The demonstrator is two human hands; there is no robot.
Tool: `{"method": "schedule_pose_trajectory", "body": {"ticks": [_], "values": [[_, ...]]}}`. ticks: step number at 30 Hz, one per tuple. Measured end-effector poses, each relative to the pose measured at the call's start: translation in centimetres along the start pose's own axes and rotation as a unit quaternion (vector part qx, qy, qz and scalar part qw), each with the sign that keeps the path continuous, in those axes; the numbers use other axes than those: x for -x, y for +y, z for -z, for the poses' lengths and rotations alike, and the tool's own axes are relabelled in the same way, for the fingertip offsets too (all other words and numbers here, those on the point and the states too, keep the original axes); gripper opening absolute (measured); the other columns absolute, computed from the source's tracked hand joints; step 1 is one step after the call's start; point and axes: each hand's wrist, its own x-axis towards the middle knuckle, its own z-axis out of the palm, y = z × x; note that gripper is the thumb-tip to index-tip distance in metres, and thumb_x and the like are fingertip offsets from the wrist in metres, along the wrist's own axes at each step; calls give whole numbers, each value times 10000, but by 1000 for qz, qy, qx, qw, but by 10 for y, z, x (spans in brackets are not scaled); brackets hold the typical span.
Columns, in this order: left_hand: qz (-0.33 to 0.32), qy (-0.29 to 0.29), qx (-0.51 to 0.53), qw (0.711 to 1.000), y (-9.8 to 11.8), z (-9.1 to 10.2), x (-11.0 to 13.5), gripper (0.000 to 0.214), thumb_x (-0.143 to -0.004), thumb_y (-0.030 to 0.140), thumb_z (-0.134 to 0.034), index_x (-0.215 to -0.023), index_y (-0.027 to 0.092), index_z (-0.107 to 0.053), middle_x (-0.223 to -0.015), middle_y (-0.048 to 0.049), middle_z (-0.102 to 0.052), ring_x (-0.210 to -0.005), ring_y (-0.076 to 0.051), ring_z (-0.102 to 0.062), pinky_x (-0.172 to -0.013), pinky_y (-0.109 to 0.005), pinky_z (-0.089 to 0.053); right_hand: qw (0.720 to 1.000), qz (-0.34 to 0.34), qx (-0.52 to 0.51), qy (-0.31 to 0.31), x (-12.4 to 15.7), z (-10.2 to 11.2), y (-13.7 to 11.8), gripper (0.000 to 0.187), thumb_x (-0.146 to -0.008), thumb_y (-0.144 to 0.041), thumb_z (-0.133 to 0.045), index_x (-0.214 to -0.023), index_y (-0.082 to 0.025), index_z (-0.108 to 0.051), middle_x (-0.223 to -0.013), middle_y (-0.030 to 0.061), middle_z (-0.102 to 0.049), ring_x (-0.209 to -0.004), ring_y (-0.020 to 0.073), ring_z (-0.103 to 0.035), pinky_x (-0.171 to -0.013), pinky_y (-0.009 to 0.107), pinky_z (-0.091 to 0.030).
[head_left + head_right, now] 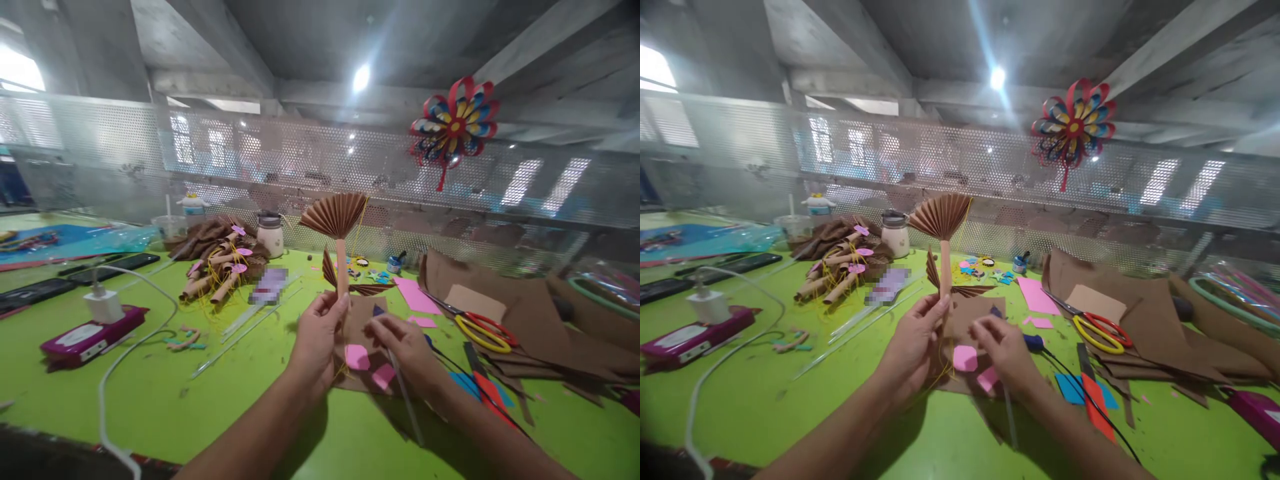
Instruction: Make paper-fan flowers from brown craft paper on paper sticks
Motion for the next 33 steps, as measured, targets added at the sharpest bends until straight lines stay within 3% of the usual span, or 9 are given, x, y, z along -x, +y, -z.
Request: {"method": "schedule_pose_trajectory", "body": {"ticks": [3, 5, 17, 22, 26, 29, 33], "values": [[4, -8, -11, 1000, -4, 0, 0, 368, -581, 337, -813, -829, 160, -608, -759, -13, -633, -605, -105, -587, -553, -217, -483, 995, 33, 50, -81, 2, -9, -8, 322, -863, -434, -536, -922, -138, -647, -873, 71, -661, -762, 168, -583, -691, 284, -451], [2, -4, -27, 1000, -7, -1, 1, 383, -570, 340, -818, -828, 150, -608, -743, -12, -629, -589, -100, -578, -534, -207, -474, 992, 43, 55, -103, 2, -14, -10, 324, -856, -429, -544, -939, -132, -645, -866, 68, -656, -746, 164, -572, -675, 281, -443], [34, -54, -78, 995, -12, -5, 9, 357, -626, 352, -772, -831, 162, -549, -672, 23, -563, -505, -102, -527, -445, -227, -426, 995, 8, -38, -91, 4, -17, -5, 300, -836, -431, -560, -734, -149, -568, -672, 9, -579, -602, 122, -533, -568, 243, -413], [-36, -51, -128, 990, 4, 2, 2, 260, -701, 313, -690, -888, 157, -601, -900, -48, -633, -785, -139, -590, -676, -251, -447, 993, -5, -38, -113, 6, -11, -9, 358, -858, -470, -529, -701, -149, -564, -610, -1, -552, -538, 94, -464, -528, 232, -363], [-109, -29, -143, 983, 22, 9, -8, 274, -720, 321, -642, -952, 176, -619, -964, -52, -639, -928, -176, -570, -749, -277, -401, 988, -34, -52, -141, 7, -9, -12, 382, -846, -501, -537, -729, -141, -589, -608, -6, -534, -524, 81, -427, -519, 228, -338], [-140, -34, -180, 973, 29, 10, -11, 237, -728, 361, -647, -874, 175, -633, -923, -35, -643, -858, -159, -559, -743, -277, -377, 982, -74, -66, -162, 10, -11, -15, 404, -813, -522, -572, -737, -126, -601, -614, -5, -530, -512, 70, -412, -503, 219, -322], [-131, -35, -222, 966, 28, 10, -14, 240, -713, 386, -670, -775, 159, -627, -746, -13, -629, -701, -131, -533, -683, -269, -349, 974, -121, -82, -174, 13, -14, -17, 430, -766, -544, -617, -775, -114, -620, -614, -11, -519, -490, 54, -380, -471, 202, -284]]}}
